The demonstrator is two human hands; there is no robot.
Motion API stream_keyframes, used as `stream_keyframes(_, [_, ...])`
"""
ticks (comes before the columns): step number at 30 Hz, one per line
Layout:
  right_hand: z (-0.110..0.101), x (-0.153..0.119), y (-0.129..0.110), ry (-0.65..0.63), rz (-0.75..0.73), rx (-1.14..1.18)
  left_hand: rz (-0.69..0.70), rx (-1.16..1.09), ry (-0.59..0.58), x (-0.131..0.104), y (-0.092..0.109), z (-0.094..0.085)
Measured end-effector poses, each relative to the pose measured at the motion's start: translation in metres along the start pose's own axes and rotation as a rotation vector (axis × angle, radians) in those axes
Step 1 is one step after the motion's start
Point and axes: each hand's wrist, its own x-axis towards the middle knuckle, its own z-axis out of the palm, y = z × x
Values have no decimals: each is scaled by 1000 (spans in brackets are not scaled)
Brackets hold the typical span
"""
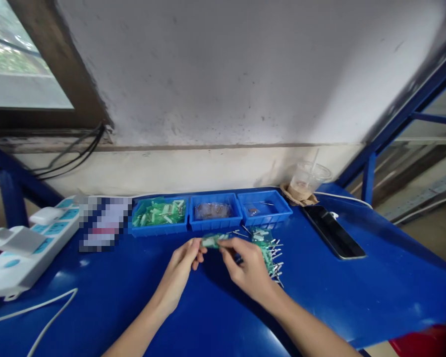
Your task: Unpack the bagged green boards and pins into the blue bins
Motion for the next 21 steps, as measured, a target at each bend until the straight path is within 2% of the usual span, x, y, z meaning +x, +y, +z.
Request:
stream_keyframes(2, [1,-2,0,-42,-49,28,-46,-43,-22,1,-3,-2])
stream_keyframes(4, [1,-1,-1,-74,-33,62,26,36,7,2,-5,-3])
stream_keyframes(6, [0,1,-2,-79,23,114,205,178,66,1,-5,-3])
stream_keyframes(9, [-2,6,-2,-58,152,181,512,423,94,-2,-3,-2])
stream_keyframes(11, [-2,8,0,-64,249,207,650,557,102,-3,0,-2])
stream_keyframes(14, [0,8,3,-50,298,228,721,721,167,-10,4,2])
stream_keyframes(16, [1,8,5,13,224,170,694,771,190,-29,6,12])
stream_keyframes(17, [2,7,5,48,162,112,662,769,163,-43,5,20])
stream_keyframes(18, [2,7,6,71,93,49,634,742,72,-60,2,30])
stream_keyframes(21, [1,6,9,37,-109,-63,403,609,-422,-119,-13,64])
